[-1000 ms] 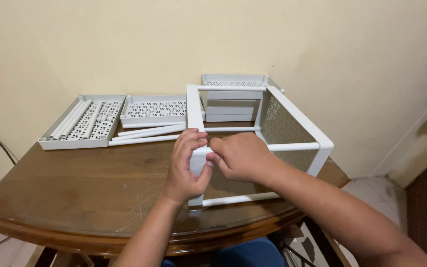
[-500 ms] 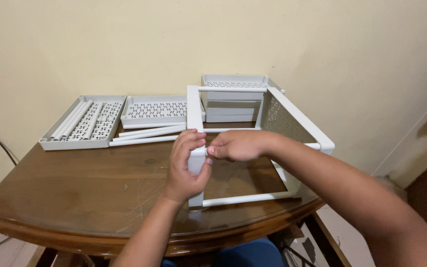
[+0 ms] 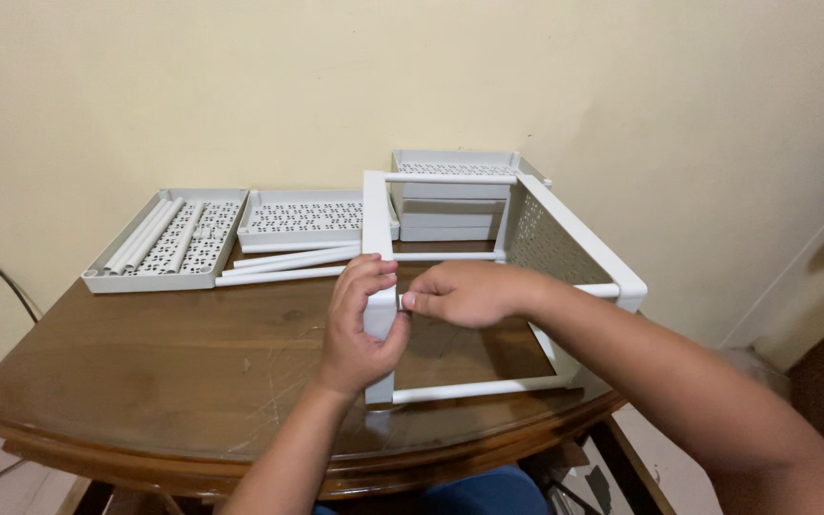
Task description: The person assembles a white plastic storage shelf by inserting white rods into a perforated frame and stacking perforated trays. The person handles trays and rods, aligns them into the frame, and secures the structure on a wooden table.
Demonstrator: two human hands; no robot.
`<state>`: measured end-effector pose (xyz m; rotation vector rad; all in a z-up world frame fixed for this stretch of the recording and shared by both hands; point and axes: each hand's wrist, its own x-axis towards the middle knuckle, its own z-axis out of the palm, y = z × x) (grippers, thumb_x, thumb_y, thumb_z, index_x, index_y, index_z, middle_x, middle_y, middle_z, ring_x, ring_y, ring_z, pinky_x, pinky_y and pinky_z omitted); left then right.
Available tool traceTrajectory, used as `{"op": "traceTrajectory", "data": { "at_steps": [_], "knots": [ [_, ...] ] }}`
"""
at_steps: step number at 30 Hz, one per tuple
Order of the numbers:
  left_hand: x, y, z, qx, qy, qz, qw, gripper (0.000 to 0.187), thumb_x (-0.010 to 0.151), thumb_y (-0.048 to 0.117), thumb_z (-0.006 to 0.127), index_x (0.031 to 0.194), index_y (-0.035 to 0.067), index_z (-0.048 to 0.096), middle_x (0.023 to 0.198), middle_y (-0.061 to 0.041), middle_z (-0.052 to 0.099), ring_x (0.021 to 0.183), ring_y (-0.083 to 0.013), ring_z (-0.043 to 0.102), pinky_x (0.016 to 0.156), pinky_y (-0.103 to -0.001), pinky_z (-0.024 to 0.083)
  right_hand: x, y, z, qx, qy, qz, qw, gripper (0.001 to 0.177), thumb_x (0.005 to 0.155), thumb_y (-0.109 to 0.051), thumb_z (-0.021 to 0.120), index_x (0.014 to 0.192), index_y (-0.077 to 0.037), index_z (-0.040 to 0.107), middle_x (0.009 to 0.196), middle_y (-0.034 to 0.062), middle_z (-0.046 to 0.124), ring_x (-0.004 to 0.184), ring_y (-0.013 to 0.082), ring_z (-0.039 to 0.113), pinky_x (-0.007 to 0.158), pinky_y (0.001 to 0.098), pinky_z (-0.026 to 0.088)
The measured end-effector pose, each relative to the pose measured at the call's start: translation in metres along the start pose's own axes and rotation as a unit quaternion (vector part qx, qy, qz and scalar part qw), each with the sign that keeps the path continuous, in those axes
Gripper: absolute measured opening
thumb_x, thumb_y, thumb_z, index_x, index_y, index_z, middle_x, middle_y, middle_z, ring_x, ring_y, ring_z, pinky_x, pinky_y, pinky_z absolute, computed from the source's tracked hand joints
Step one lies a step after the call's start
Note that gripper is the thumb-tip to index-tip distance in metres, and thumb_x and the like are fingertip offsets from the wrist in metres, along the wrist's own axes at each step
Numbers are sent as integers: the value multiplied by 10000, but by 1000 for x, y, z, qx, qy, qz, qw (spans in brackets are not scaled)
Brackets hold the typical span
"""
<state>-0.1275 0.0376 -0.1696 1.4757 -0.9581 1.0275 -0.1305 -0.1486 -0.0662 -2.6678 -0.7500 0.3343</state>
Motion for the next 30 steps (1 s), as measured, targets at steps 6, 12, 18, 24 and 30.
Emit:
{"op": "traceTrajectory", "data": {
  "at_steps": [6,12,18,24,30],
  "knots": [
    [2,1,-1,4,5,-4,1000,413,766,-19,728,1146,44,580,1272,-145,655,1332,-380,575,1142,-476,455,-14,-15,1,-59,40,-38,997,501,1033,-462,487,846,-27,648,720,152,645,657,270,597,653,425,486],
    [2,3,0,10,2,-6,1000,415,751,-27,715,1141,32,584,1262,-151,658,1335,-390,572,1136,-477,459,-20,-10,-5,8,55,-23,998,441,982,-476,523,982,-58,662,733,140,661,679,288,630,635,439,511],
    [2,5,1,11,11,-11,1000,394,728,-28,690,1111,17,606,1237,-158,668,1315,-381,589,1132,-476,467,-25,15,-15,-30,64,-103,992,489,1005,-499,515,1028,-38,673,907,133,694,791,267,653,687,426,523],
    [-5,12,0,42,-2,9,999,376,706,-20,701,1066,27,605,1226,-160,672,1309,-396,592,1117,-490,475,-49,16,-7,-45,5,-37,998,505,993,-524,537,893,-43,653,685,139,648,622,285,620,601,428,485],
    [-11,17,-1,46,9,39,998,398,700,-5,711,1081,34,604,1225,-159,671,1290,-406,598,1106,-492,483,-70,-8,4,-99,91,-37,990,448,942,-468,626,747,-65,624,611,127,607,592,326,601,560,462,434]
  ]
}}
